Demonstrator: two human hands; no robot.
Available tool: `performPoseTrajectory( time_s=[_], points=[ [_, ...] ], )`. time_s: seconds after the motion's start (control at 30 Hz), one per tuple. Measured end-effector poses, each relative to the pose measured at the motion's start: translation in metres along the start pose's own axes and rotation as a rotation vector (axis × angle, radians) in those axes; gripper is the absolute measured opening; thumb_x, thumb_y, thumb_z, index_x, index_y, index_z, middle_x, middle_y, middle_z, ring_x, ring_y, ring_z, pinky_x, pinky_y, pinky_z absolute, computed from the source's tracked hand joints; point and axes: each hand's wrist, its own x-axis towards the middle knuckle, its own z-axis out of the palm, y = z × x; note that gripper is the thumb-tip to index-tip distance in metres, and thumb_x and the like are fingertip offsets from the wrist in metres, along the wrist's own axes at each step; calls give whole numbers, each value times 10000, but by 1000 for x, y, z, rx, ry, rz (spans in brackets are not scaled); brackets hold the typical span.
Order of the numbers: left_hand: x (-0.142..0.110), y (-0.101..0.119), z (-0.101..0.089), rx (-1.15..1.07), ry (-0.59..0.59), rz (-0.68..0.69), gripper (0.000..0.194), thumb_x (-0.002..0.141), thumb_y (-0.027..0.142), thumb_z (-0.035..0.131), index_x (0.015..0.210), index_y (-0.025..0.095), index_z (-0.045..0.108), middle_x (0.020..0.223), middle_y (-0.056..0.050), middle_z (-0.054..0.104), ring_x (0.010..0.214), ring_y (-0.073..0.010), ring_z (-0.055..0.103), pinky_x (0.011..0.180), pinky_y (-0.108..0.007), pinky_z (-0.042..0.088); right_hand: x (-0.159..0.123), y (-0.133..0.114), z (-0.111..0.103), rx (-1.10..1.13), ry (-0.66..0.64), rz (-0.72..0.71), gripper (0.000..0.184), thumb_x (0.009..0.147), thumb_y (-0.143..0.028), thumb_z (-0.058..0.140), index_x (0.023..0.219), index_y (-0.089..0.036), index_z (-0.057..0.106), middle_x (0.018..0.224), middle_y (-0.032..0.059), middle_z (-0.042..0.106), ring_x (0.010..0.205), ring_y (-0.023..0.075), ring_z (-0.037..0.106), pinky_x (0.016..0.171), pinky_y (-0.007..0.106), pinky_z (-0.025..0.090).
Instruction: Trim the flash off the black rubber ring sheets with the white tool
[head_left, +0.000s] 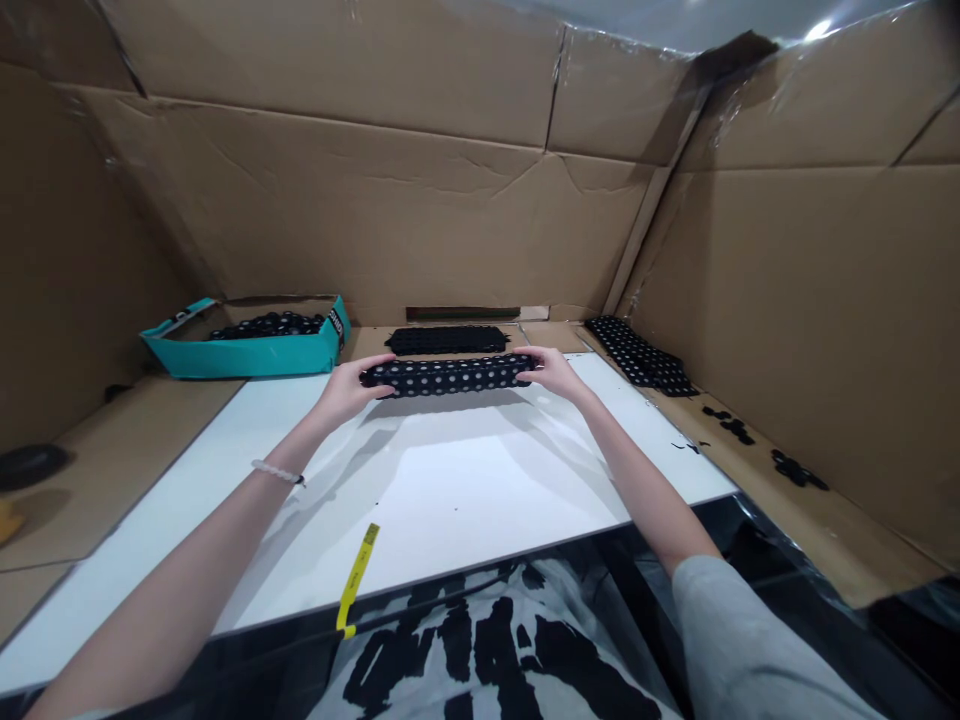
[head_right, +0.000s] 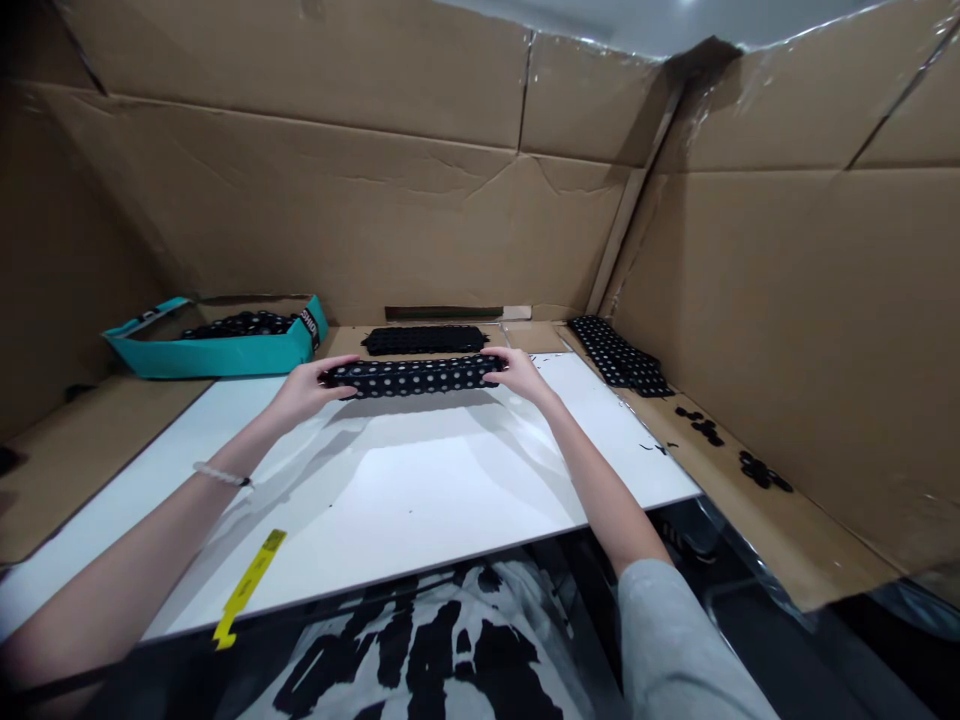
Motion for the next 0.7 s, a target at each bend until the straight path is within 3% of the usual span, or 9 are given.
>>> performPoseTrajectory(
  time_s=[0.13, 0.27, 0.33, 0.4, 0.47, 0.57, 0.7],
  points=[
    [1, 0, 2, 134, 22, 40, 653, 665, 532, 743, 1222, 191, 720, 1175, -108, 720, 1091, -349, 641, 978, -415, 484, -2, 0, 1, -153, 101, -67, 279, 738, -336, 741, 979, -197, 765, 876, 58, 721, 739, 189, 612, 783, 360, 517],
    [2, 0, 2, 237, 118, 78, 496, 663, 607, 720, 925, 191, 790, 1103, -141, 668, 1110, -364, 597, 1028, -481, 442, -1, -3, -1, -74, 182, -137, 253, 753, -398, 727, 904, -196, 749, 974, 98, 696, 924, 237, 648, 862, 388, 532],
    [3, 1, 1, 134, 63, 57, 482, 617, 625, 745, 822, 190, 774, 1115, -128, 673, 1122, -366, 591, 1037, -474, 438, 0, -5, -2, 11, 194, -115, 278, 717, -423, 762, 863, -188, 734, 1132, 132, 671, 1111, 279, 619, 922, 412, 529],
    [2, 3, 1, -55, -62, -57, 490, 582, 603, 779, 837, 186, 759, 1026, -99, 712, 1011, -332, 641, 952, -441, 501, 1, -6, -2, 149, 178, -33, 305, 676, -420, 806, 836, -177, 714, 1222, 142, 647, 1191, 297, 594, 960, 427, 529],
    [2, 4, 2, -241, -128, -205, 523, 542, 562, 824, 886, 175, 745, 903, -76, 726, 854, -275, 668, 833, -399, 554, 1, -6, 0, 355, 130, 102, 310, 673, -382, 829, 850, -170, 690, 1141, 127, 687, 1086, 276, 654, 932, 430, 562],
    [2, 1, 2, -419, -119, -340, 519, 467, 503, 889, 814, 155, 722, 809, -63, 711, 725, -202, 652, 753, -352, 581, 2, -4, 2, 615, 60, 289, 266, 701, -281, 833, 860, -156, 660, 889, 72, 723, 778, 197, 702, 760, 369, 628],
    [6, -3, 0, -525, -147, -427, 476, 452, 445, 933, 741, 147, 699, 774, -54, 695, 686, -165, 644, 718, -313, 591, 3, 0, 2, 721, 39, 384, 215, 706, -168, 834, 772, -136, 632, 765, 45, 699, 650, 140, 678, 655, 267, 624]
  ],
)
